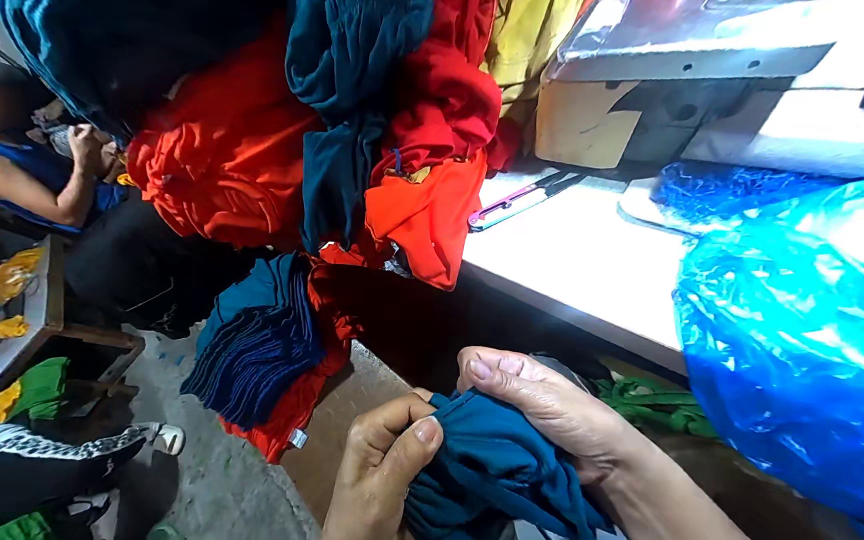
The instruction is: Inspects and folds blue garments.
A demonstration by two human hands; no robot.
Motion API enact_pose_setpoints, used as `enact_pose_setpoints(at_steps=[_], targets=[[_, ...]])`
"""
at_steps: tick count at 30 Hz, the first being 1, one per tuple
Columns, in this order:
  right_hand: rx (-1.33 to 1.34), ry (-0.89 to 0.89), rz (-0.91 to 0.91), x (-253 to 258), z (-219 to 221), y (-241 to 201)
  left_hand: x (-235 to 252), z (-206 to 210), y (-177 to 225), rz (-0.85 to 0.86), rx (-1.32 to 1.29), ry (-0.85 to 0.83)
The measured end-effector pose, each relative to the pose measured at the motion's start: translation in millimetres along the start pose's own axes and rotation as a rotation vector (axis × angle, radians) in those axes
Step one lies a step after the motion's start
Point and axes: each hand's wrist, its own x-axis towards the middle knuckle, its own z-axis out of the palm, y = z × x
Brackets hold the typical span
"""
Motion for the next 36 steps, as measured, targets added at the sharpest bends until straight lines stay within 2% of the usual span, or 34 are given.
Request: enact_pose_setpoints(at_steps=[3, 5, 7, 8, 10, 13, 15, 20, 24, 27, 31, 34, 36], targets=[[-0.161, 0.049, -0.128, 5.0, 4.0, 1.6, -2.9, 0.6, -7.5, 0.005, -0.165, -0.017], [-0.421, 0.176, -0.368, 5.9, 9.8, 5.5, -4.2, -2.5, -12.4, 0.019, -0.252, -0.032], [-0.705, 0.315, -0.690, 4.3, 9.1, 8.7, -6.0, -4.8, -12.0, 0.018, -0.276, -0.013], [-0.806, 0.344, -0.819, 2.5, 7.1, 7.7, -7.1, -5.9, -11.0, 0.019, -0.266, 0.003], [-0.895, 0.289, -0.933, -4.4, 5.3, 3.6, -9.2, -8.5, -7.9, 0.026, -0.212, 0.019], [-0.930, 0.091, -0.909, -10.9, 9.1, 2.8, -9.6, -11.7, -3.1, 0.056, -0.107, 0.001], [-0.958, 0.036, -0.878, -8.2, 9.6, 7.8, -8.9, -12.0, 0.5, 0.081, -0.025, -0.008], [-1.000, 0.032, -0.885, -5.5, 14.9, 16.6, -10.4, -16.9, 8.4, 0.094, 0.093, -0.006], [-1.171, 0.114, -0.993, -5.2, 29.6, 24.4, -14.1, -20.1, 14.6, 0.074, 0.154, -0.003], [-1.277, 0.085, -1.051, 1.8, 32.1, 26.9, -19.1, -25.8, 16.9, 0.061, 0.225, -0.014], [-1.115, 0.035, -0.984, 1.7, 29.0, 23.8, -25.3, -32.8, 18.1, 0.062, 0.217, -0.008], [-0.997, 0.096, -0.930, -5.9, 21.2, 15.0, -29.3, -33.9, 15.1, 0.079, 0.159, 0.067], [-0.847, 0.105, -0.893, -7.2, 13.0, 14.0, -30.0, -37.3, 13.5, 0.073, 0.149, 0.043]])
